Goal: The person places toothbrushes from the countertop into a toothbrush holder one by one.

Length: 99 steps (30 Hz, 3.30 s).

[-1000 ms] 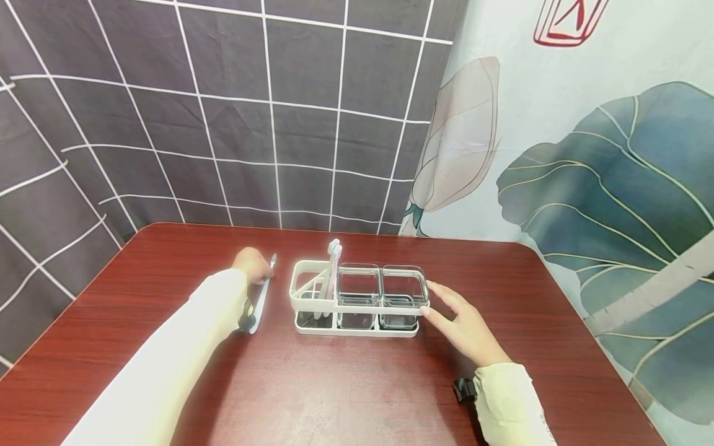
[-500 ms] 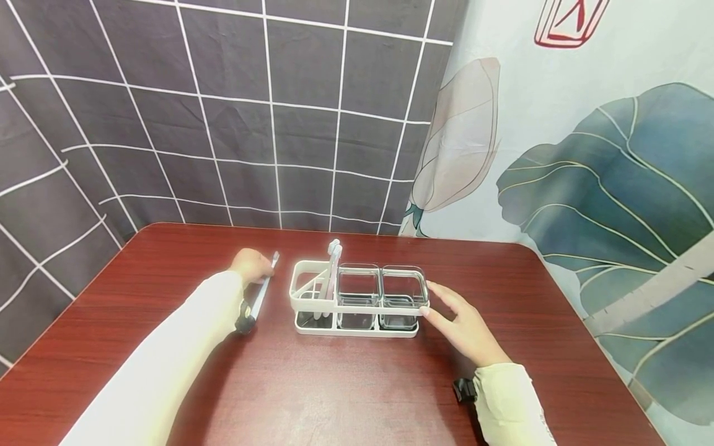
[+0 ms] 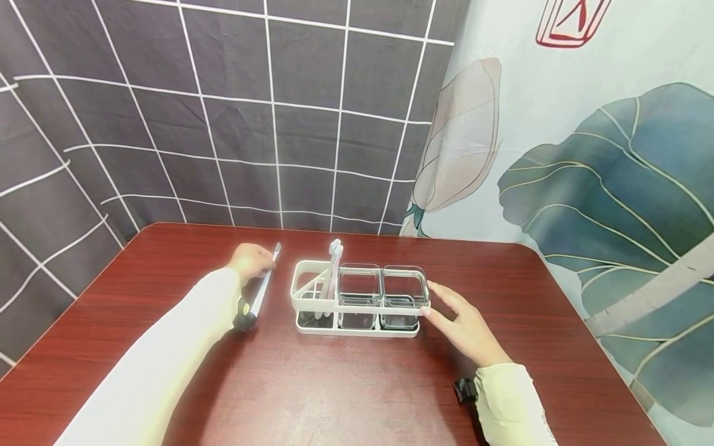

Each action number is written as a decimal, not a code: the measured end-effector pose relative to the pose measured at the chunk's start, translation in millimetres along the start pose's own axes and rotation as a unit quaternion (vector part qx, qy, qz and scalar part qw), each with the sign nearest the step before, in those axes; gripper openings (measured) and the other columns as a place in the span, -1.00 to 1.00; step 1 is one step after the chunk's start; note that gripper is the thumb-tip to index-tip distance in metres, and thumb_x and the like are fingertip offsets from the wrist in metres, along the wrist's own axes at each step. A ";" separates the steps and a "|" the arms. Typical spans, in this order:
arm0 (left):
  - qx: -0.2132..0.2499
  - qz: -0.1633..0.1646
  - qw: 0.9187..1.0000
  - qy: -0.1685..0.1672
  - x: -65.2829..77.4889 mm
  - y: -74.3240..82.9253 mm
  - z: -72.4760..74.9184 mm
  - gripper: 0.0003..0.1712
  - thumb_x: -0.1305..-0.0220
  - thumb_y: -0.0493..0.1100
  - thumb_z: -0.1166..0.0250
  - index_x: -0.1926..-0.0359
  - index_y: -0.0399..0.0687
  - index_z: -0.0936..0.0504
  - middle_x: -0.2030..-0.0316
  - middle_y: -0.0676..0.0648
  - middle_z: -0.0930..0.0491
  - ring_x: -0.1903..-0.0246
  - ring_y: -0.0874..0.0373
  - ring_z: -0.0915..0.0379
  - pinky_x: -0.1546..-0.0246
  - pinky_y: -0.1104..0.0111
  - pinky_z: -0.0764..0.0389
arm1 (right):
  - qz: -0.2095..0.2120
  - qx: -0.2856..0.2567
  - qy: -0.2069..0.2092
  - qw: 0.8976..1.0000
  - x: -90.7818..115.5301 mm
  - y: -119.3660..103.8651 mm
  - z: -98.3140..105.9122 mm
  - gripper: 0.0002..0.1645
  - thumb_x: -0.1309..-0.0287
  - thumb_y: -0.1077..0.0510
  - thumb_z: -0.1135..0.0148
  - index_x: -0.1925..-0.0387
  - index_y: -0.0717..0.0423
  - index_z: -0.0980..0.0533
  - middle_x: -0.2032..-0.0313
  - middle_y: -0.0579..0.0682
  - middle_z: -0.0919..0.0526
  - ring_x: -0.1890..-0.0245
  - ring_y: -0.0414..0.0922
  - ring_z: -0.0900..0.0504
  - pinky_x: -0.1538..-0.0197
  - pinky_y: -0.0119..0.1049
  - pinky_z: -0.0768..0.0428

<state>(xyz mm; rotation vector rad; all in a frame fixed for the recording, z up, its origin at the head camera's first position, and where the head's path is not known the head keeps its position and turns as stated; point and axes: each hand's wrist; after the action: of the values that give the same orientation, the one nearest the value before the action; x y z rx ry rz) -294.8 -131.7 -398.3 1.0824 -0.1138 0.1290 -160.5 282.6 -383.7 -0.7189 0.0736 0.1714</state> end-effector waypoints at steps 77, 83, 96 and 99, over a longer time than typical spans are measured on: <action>0.359 -0.203 0.909 0.065 86.8 113.7 44.3 -0.62 -0.06 -0.63 -0.19 0.28 -0.08 -0.41 0.45 0.05 -0.51 0.48 0.28 -0.54 0.38 0.43 -0.66 | -0.011 -0.023 0.001 1.000 -1.9 -1.9 -5.5 -0.25 -0.30 -0.10 -0.16 -0.41 0.07 -0.22 -0.32 0.26 -0.32 -0.12 0.23 -0.48 -0.14 0.19 -0.45; 0.374 -0.192 0.901 0.104 87.7 116.3 31.7 -0.64 -0.06 -0.60 -0.24 0.29 -0.10 -0.41 0.46 0.03 -0.51 0.47 0.26 -0.50 0.41 0.47 -0.63 | -0.017 -0.027 -0.002 1.000 -2.1 -1.9 -7.4 -0.24 -0.29 -0.11 -0.16 -0.42 0.05 -0.21 -0.33 0.26 -0.31 -0.15 0.25 -0.45 -0.16 0.22 -0.43; 0.401 -0.217 0.880 0.132 98.0 118.0 1.8 -0.65 -0.01 -0.64 -0.23 0.28 -0.21 -0.44 0.45 0.01 -0.52 0.49 0.28 -0.50 0.45 0.46 -0.64 | -0.004 -0.033 0.013 0.999 -1.7 2.0 -11.7 -0.29 -0.28 -0.08 -0.19 -0.40 -0.01 -0.26 -0.20 0.19 -0.49 -0.03 0.04 -0.56 0.04 -0.44 -0.51; 0.384 -0.228 0.884 0.138 100.2 115.3 -3.8 -0.66 0.00 -0.63 -0.25 0.27 -0.21 -0.45 0.44 0.02 -0.52 0.47 0.28 -0.50 0.42 0.47 -0.63 | -0.005 -0.032 0.014 0.999 -1.8 1.9 -12.2 -0.29 -0.28 -0.07 -0.19 -0.39 0.02 -0.27 -0.20 0.20 -0.48 -0.03 0.06 -0.56 0.04 -0.43 -0.52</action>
<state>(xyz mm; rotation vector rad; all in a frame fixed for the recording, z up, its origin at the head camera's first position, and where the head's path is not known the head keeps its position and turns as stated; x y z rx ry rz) -214.3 -70.0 -284.0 1.8393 0.4933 -0.1138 -162.7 275.8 -393.8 -0.7857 0.0916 0.1557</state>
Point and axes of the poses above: each hand's wrist, its own x-axis away from the middle knuckle, its own z-axis out of the back of the hand, y = z × x
